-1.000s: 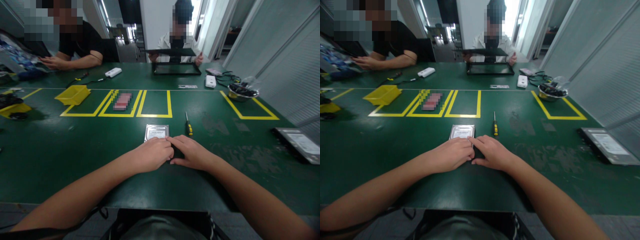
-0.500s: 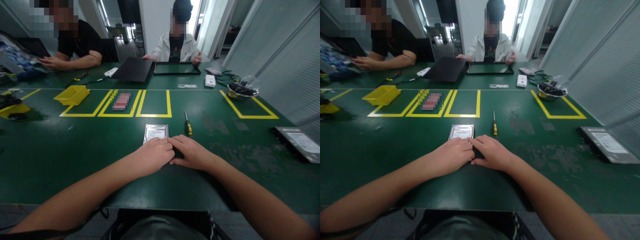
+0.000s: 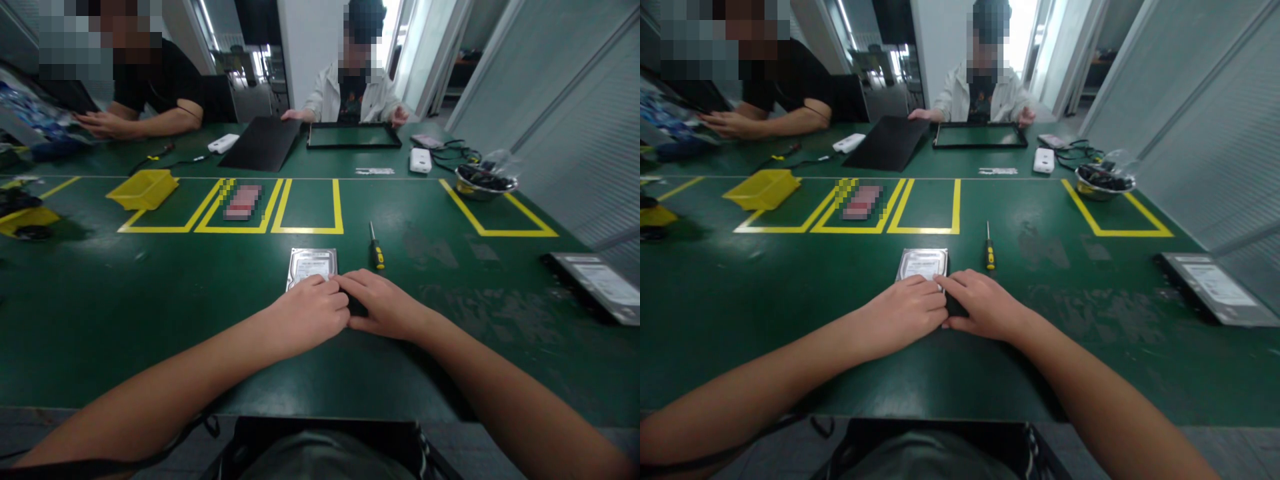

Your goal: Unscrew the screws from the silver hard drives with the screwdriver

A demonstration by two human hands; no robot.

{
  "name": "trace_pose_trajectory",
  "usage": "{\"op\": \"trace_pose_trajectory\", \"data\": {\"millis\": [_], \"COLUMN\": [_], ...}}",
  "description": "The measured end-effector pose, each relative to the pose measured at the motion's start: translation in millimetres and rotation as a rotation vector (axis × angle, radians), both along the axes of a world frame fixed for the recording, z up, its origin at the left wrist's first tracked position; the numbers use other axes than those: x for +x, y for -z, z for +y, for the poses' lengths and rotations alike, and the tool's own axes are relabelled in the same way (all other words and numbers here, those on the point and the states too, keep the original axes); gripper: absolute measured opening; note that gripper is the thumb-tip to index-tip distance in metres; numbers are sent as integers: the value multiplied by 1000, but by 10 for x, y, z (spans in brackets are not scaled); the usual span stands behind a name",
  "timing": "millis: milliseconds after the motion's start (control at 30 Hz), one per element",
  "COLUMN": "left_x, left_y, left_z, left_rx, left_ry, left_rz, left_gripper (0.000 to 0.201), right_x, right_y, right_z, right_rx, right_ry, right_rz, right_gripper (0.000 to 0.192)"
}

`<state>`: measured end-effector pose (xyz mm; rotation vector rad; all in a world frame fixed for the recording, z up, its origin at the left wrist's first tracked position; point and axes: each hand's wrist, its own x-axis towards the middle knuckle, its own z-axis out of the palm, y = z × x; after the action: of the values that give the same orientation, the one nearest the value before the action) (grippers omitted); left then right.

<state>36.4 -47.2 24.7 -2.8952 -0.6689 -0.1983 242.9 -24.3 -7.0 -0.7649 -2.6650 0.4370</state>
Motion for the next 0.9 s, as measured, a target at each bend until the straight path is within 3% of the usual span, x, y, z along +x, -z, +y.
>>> {"op": "trace_pose_trajectory", "data": {"millis": [267,600,900], "left_x": [-72,-59,-52], "left_y": [59,-25,-25], "left_z": [41,-4,-23], "left_rx": [-163,-273,-234], "left_ry": [-109,-200,-197], "left_rz": [-63,-32,-49], "left_gripper": [13,14,16], "right_x": [16,16,14], "right_y": [5,2,19], "right_z": [5,3,7], "right_rx": [17,4,20], "right_ry": [7,7,12], "right_rz": [-5,-4,-9], "right_gripper": [74,74,70]}}
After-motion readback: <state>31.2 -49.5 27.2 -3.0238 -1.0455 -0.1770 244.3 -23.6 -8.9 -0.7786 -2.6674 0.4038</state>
